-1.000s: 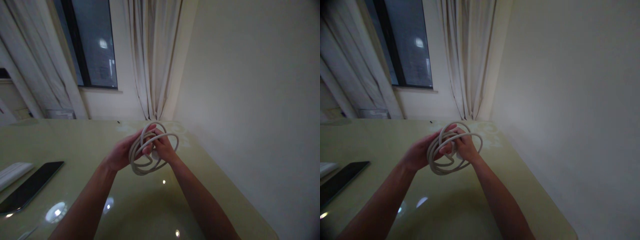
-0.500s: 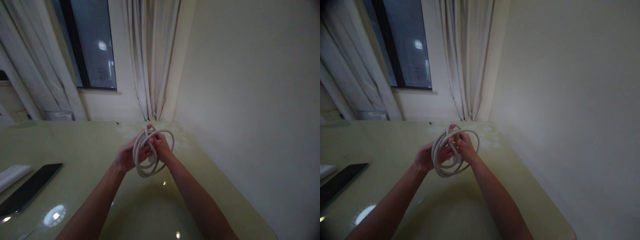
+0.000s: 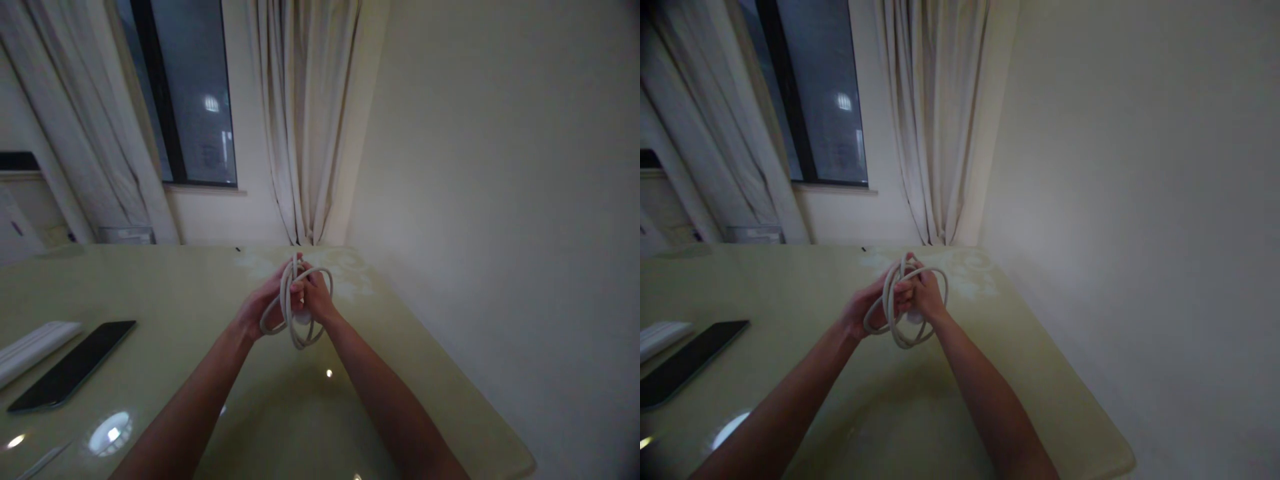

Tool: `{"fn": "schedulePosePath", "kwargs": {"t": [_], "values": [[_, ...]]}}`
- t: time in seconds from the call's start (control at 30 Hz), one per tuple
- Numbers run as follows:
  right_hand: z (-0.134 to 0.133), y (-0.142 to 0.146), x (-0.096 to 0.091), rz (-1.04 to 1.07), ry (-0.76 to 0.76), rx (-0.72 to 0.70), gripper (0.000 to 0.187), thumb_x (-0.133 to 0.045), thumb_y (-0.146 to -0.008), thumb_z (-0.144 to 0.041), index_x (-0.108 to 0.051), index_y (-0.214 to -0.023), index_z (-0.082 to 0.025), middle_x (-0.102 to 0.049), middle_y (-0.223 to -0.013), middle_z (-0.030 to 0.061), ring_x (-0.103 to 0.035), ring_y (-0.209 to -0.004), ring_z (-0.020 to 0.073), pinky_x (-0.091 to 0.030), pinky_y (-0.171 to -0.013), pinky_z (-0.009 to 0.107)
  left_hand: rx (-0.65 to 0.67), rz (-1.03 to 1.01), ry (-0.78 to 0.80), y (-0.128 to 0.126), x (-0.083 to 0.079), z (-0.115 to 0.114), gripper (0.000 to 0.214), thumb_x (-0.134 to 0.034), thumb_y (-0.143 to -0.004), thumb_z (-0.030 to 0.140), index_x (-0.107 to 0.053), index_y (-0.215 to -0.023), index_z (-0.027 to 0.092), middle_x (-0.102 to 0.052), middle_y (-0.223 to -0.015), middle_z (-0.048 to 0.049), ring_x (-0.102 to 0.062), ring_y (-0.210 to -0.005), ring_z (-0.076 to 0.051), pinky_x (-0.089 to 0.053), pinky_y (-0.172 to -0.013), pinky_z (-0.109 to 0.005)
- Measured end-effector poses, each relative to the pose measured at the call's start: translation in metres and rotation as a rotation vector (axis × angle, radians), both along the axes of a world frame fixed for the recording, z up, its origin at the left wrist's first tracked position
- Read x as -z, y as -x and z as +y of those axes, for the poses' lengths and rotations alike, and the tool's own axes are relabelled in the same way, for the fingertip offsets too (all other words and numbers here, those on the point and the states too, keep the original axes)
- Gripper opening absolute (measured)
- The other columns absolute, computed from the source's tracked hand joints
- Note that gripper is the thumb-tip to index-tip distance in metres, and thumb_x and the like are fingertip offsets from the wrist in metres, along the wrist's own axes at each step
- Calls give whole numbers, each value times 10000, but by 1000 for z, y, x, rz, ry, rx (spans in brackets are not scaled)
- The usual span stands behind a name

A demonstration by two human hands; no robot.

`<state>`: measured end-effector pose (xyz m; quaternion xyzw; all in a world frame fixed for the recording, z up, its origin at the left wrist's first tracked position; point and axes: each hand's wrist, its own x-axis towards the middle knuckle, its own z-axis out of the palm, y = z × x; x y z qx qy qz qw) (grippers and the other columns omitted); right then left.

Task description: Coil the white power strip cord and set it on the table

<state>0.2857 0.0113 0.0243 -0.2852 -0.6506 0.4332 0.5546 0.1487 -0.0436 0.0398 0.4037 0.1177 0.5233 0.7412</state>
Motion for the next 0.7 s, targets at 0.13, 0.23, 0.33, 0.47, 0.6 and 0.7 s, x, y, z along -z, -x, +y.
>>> {"fn": "schedulePosePath", "kwargs": {"t": [0.13, 0.23, 0.33, 0.47, 0.6, 0.7], "values": [[1, -9, 1, -225, -137, 88, 166, -541, -931, -286, -691, -940, -214, -721, -913, 28, -642, -900, 202, -513, -888, 329, -107, 358, -89, 28, -2, -10, 748, -763, -926, 323, -436, -1598, 317, -712, -999, -35, -680, -875, -167, -523, -815, -276], [5, -13, 2, -283, 17, -16, 235, -594, -958, -388, -734, -947, -200, -736, -916, 38, -647, -902, 209, -513, -833, 316, -146, 633, -211, 49, -7, -16, 662, -728, -960, 402, -485, -1562, 275, -754, -1113, -78, -698, -991, -193, -512, -910, -307], [10, -14, -3, -358, 186, -215, 298, -709, -897, -462, -773, -939, -174, -741, -881, 38, -652, -852, 192, -504, -767, 286, -45, 822, -391, 65, -14, -19, 550, -723, -949, 373, -588, -1455, 209, -764, -1121, -101, -691, -1071, -221, -497, -1004, -353], [19, -17, -21, -496, 274, -377, 225, -825, -772, -353, -788, -859, -150, -733, -799, 15, -613, -698, 132, -470, -651, 228, -77, 1215, -659, 75, -16, -20, 468, -738, -846, 280, -673, -1296, 170, -758, -1073, -75, -687, -1032, -249, -514, -1000, -388], [28, -23, -39, -664, 374, -480, 84, -764, -758, -233, -778, -798, -160, -726, -747, -8, -580, -595, 97, -418, -547, 191, -410, 1760, -998, 73, -2, -18, 282, -639, -841, 196, -703, -1116, 197, -758, -1065, -90, -694, -1006, -277, -498, -1001, -418], [31, -26, -45, -791, 453, -517, 54, -761, -719, -195, -764, -766, -166, -714, -694, -16, -602, -571, 107, -415, -515, 188, -548, 1969, -1167, 73, 9, -15, 220, -604, -852, 156, -681, -1055, 190, -754, -1012, -121, -698, -977, -304, -505, -947, -434]]}}
